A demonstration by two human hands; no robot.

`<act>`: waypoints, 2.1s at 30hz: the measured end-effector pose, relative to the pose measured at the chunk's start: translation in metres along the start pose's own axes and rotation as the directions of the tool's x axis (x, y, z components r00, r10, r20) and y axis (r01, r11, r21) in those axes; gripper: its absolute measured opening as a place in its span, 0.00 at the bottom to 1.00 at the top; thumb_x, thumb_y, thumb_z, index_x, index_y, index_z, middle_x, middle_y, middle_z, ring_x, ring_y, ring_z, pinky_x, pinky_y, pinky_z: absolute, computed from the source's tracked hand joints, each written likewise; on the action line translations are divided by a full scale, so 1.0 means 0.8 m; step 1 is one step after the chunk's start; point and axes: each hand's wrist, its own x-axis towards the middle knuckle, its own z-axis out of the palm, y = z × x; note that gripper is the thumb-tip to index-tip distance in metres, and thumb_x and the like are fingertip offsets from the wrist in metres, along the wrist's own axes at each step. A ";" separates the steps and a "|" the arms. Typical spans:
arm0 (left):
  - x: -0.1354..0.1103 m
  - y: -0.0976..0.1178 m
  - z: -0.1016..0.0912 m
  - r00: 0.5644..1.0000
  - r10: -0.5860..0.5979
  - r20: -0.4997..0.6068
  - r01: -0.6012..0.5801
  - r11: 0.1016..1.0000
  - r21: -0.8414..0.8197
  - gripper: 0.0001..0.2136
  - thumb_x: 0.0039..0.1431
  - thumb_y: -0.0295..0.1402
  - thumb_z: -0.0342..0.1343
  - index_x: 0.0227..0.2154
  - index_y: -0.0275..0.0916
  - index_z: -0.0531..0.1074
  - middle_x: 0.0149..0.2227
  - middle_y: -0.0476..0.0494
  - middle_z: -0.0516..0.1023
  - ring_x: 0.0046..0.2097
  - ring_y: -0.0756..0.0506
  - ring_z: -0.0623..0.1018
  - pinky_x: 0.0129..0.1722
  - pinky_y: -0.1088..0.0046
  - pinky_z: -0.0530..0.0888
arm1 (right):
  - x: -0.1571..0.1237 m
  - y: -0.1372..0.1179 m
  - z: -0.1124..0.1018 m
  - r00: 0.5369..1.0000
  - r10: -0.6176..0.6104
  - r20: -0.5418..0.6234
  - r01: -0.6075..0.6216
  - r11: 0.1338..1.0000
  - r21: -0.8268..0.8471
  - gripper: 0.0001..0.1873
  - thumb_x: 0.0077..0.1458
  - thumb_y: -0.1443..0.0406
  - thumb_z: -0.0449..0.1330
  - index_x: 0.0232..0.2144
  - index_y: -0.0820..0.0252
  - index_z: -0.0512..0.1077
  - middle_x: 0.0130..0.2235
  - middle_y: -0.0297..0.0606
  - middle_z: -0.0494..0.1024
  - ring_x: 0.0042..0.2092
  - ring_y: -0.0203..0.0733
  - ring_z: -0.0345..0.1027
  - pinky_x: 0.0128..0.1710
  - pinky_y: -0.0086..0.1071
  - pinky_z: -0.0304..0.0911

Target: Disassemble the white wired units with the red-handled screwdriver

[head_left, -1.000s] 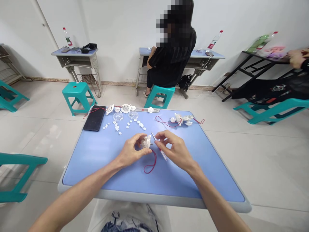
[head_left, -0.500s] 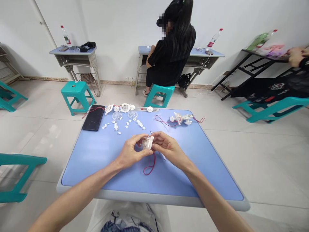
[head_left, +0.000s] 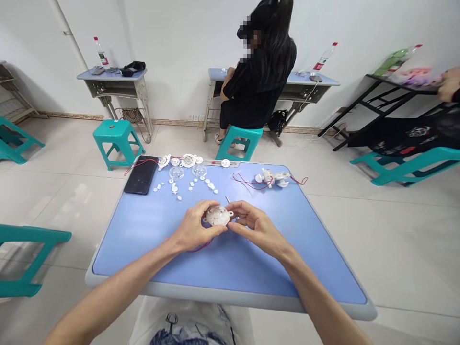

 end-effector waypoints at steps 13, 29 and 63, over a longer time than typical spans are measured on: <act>0.001 -0.017 0.008 0.993 -0.044 0.105 0.045 0.999 -0.009 0.39 0.43 0.35 0.70 0.59 0.38 0.60 0.52 0.38 0.73 0.50 0.39 0.75 0.51 0.63 0.71 | 0.005 0.010 0.015 0.998 0.057 0.034 -0.055 0.997 -0.061 0.29 0.48 0.59 0.65 0.53 0.59 0.68 0.45 0.43 0.77 0.33 0.39 0.73 0.33 0.35 0.72; -0.001 -0.008 -0.008 0.981 0.004 0.196 -0.026 0.993 0.113 0.38 0.41 0.36 0.72 0.57 0.40 0.64 0.52 0.38 0.70 0.53 0.37 0.71 0.54 0.57 0.69 | -0.002 0.015 0.023 0.992 0.082 -0.099 -0.106 0.956 -0.275 0.21 0.52 0.54 0.62 0.46 0.57 0.72 0.33 0.35 0.77 0.26 0.36 0.66 0.26 0.30 0.64; 0.002 -0.016 -0.003 0.992 -0.032 0.122 0.012 0.987 0.158 0.30 0.43 0.37 0.71 0.51 0.39 0.71 0.50 0.40 0.77 0.49 0.39 0.76 0.52 0.63 0.71 | 0.005 0.051 -0.052 0.968 -0.229 0.104 0.233 0.664 -0.710 0.23 0.56 0.75 0.48 0.46 0.51 0.74 0.47 0.42 0.70 0.45 0.43 0.70 0.42 0.37 0.69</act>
